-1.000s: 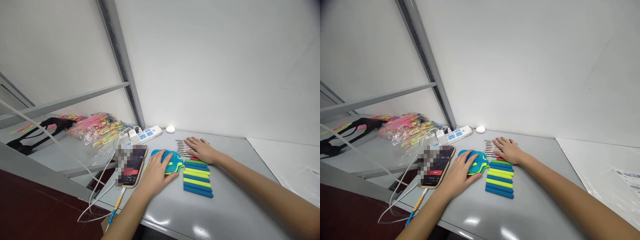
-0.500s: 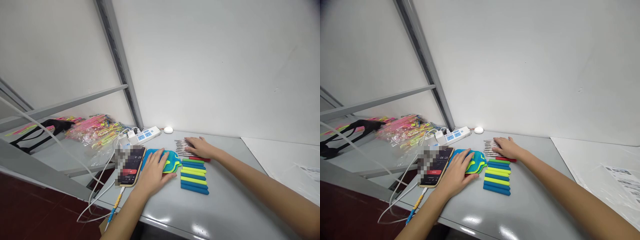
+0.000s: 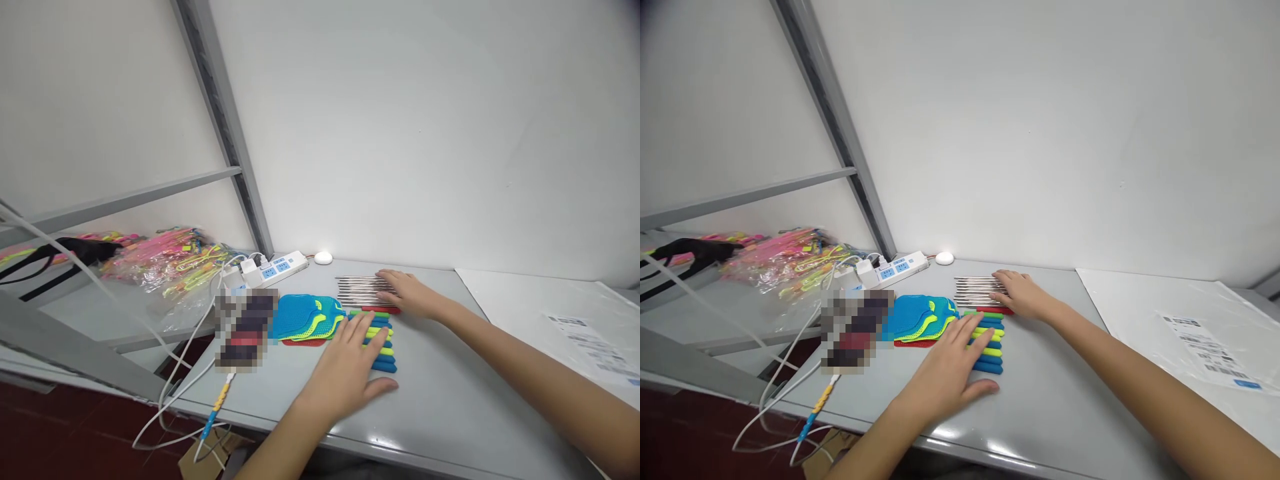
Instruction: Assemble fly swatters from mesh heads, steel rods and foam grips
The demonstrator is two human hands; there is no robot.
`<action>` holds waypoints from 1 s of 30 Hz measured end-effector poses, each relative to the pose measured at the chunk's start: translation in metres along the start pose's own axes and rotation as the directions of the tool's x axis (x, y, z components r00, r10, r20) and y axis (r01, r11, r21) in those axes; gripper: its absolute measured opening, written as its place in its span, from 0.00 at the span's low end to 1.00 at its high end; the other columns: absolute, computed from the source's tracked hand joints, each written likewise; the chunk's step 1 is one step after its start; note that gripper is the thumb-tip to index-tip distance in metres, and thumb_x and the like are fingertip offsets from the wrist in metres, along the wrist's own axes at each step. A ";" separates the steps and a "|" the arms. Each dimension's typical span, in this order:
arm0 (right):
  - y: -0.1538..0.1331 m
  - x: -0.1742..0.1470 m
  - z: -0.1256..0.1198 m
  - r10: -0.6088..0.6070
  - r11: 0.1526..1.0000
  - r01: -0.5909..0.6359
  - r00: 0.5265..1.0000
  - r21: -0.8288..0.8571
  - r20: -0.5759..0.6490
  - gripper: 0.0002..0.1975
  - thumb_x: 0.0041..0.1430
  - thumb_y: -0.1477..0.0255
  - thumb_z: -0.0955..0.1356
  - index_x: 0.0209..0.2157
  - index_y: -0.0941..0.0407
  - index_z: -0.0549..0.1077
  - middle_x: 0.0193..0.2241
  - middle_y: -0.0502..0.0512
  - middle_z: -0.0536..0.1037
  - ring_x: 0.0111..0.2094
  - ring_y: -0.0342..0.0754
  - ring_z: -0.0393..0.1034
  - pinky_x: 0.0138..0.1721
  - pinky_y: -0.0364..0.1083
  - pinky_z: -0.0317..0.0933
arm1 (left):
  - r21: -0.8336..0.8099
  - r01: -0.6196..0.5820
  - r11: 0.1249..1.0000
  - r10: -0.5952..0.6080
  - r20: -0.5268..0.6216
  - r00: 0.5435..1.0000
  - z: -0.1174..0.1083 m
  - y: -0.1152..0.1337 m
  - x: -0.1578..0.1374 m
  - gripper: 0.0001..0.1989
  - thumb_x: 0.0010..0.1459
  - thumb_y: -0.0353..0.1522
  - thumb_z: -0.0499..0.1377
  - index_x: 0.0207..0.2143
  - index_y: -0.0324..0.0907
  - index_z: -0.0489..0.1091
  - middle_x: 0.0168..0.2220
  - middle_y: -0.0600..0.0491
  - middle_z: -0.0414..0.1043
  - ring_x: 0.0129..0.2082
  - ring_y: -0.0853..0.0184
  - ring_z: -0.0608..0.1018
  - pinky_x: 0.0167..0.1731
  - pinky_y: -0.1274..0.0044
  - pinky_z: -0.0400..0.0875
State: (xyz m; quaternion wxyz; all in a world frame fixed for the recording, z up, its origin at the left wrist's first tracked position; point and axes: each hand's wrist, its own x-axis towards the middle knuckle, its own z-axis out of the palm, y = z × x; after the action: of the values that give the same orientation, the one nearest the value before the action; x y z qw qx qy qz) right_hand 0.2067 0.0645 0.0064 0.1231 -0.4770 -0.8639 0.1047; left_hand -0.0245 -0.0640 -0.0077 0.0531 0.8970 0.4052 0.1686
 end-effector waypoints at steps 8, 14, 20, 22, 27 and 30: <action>0.006 0.043 0.022 -0.023 1.000 0.023 1.000 0.004 -0.011 0.26 0.68 0.57 0.56 0.60 0.55 0.64 0.57 0.63 0.70 0.57 0.57 0.62 0.55 0.53 0.55 | -0.022 0.048 0.999 -0.045 0.123 0.991 0.025 0.008 0.036 0.49 0.52 0.64 0.47 0.69 0.49 0.46 0.70 0.42 0.40 0.69 0.44 0.43 0.63 0.49 0.42; 0.013 0.076 0.036 -0.059 0.998 0.059 0.998 -0.013 -0.011 0.22 0.68 0.59 0.57 0.51 0.57 0.72 0.47 0.64 0.72 0.50 0.56 0.64 0.51 0.52 0.56 | -0.002 0.138 0.990 -0.136 0.155 0.979 0.035 0.004 0.056 0.47 0.56 0.61 0.44 0.69 0.42 0.48 0.69 0.41 0.44 0.69 0.44 0.41 0.64 0.50 0.37; 0.027 0.095 0.038 -0.030 0.999 0.029 0.999 -0.031 -0.042 0.20 0.68 0.60 0.59 0.51 0.56 0.72 0.46 0.63 0.71 0.48 0.56 0.63 0.50 0.52 0.56 | 0.005 0.166 0.986 -0.165 0.163 0.973 0.036 -0.006 0.083 0.48 0.56 0.60 0.43 0.69 0.37 0.47 0.70 0.39 0.42 0.69 0.45 0.41 0.64 0.51 0.38; 0.029 0.099 0.039 -0.014 0.999 0.012 0.998 -0.034 -0.057 0.20 0.67 0.60 0.60 0.52 0.56 0.71 0.46 0.63 0.71 0.49 0.57 0.63 0.50 0.53 0.57 | 0.006 0.171 0.985 -0.170 0.152 0.974 0.040 -0.011 0.089 0.49 0.57 0.60 0.42 0.69 0.37 0.46 0.70 0.40 0.41 0.69 0.44 0.41 0.64 0.51 0.38; 0.031 0.100 0.041 -0.002 1.000 0.001 0.997 -0.020 -0.076 0.22 0.67 0.58 0.59 0.53 0.55 0.71 0.48 0.62 0.71 0.50 0.57 0.63 0.50 0.54 0.57 | -0.003 0.164 0.986 -0.162 0.139 0.977 0.054 -0.018 0.094 0.54 0.52 0.64 0.42 0.69 0.34 0.47 0.70 0.38 0.41 0.69 0.41 0.40 0.63 0.48 0.36; 0.032 0.098 0.038 -0.006 1.000 0.005 0.997 -0.004 -0.071 0.23 0.67 0.56 0.59 0.53 0.55 0.70 0.48 0.63 0.71 0.50 0.58 0.63 0.50 0.54 0.57 | -0.019 0.152 0.988 -0.148 0.125 0.981 0.056 -0.019 0.093 0.52 0.53 0.63 0.43 0.69 0.37 0.45 0.69 0.39 0.43 0.69 0.43 0.40 0.63 0.47 0.36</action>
State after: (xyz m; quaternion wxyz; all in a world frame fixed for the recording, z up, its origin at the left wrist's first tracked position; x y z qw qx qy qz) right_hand 0.1697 0.1616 -0.0285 0.1530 -0.4783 -0.8605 0.0856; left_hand 0.0387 0.0207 -0.0404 0.1032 0.8718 0.4651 0.1141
